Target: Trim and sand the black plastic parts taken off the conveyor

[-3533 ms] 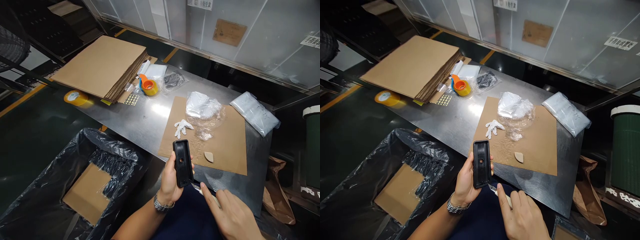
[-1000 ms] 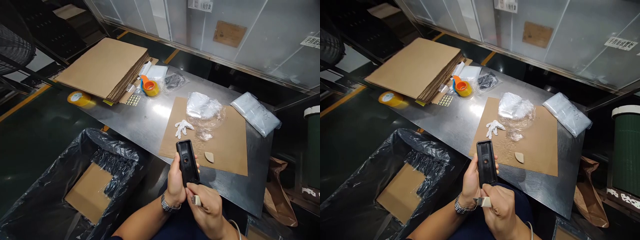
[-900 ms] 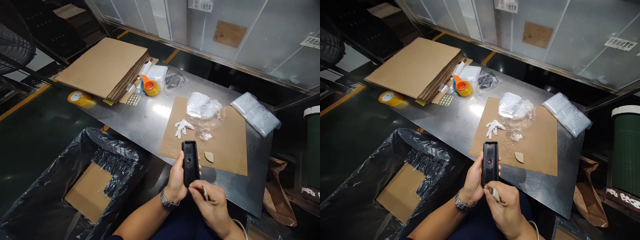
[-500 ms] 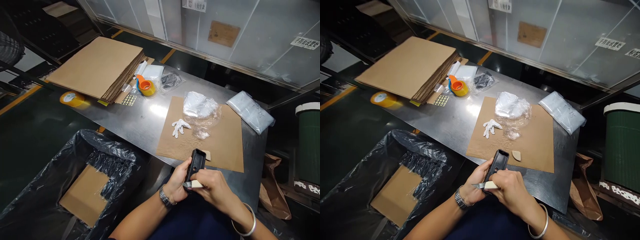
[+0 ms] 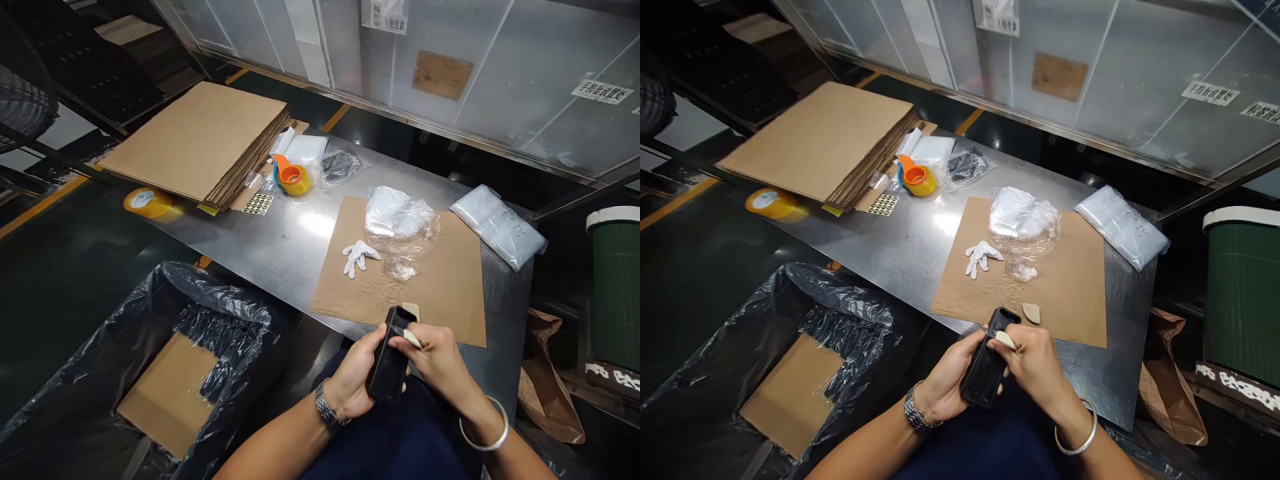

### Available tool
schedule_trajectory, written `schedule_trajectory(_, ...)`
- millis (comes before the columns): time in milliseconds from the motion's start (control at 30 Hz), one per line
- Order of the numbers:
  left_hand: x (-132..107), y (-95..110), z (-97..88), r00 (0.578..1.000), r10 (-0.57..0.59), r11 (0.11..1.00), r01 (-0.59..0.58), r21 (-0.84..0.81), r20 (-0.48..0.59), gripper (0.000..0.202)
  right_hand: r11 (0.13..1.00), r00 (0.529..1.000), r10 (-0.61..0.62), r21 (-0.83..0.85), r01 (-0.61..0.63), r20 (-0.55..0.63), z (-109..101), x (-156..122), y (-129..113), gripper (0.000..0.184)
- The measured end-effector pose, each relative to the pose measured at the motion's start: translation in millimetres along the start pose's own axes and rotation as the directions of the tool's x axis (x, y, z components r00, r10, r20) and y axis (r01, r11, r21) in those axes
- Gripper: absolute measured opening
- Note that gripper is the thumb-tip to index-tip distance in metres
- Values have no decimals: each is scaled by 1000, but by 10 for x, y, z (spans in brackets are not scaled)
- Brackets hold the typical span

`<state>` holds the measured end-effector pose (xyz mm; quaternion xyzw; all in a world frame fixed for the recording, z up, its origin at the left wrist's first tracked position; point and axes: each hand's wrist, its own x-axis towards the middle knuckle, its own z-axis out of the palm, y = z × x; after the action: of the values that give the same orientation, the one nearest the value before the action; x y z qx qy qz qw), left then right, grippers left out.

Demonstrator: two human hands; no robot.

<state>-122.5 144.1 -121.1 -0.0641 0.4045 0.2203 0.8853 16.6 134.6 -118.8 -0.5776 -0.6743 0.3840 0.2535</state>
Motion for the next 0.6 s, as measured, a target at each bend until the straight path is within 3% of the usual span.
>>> schedule_trajectory(133, -13, -6, 20, 998, -48, 999, 48, 9, 36, 41, 994, 982, 106, 44, -101, -156, -26, 24, 48, 39)
schedule_trajectory(200, -4, 11, 18, 995, -65, 998, 64, 6, 75, 44, 979, 942, 198, 92, -180, -270, -41, 37, 172, 31)
schedule_trajectory(333, 12, 60, -13, 996, 21, 1000, -20, -12, 91, 45, 915, 798, 356, 7, -404, -487, -17, 39, 778, 31)
schedule_trajectory(467, 13, 77, -50, 993, 92, 996, -91, -17, 80, 46, 835, 730, 424, -80, -544, -536, 160, -70, 1504, 31)
schedule_trajectory(600, 10, 72, -59, 987, 141, 990, -140, -14, 76, 46, 744, 648, 477, -120, -658, -593, 347, -220, 1888, 38)
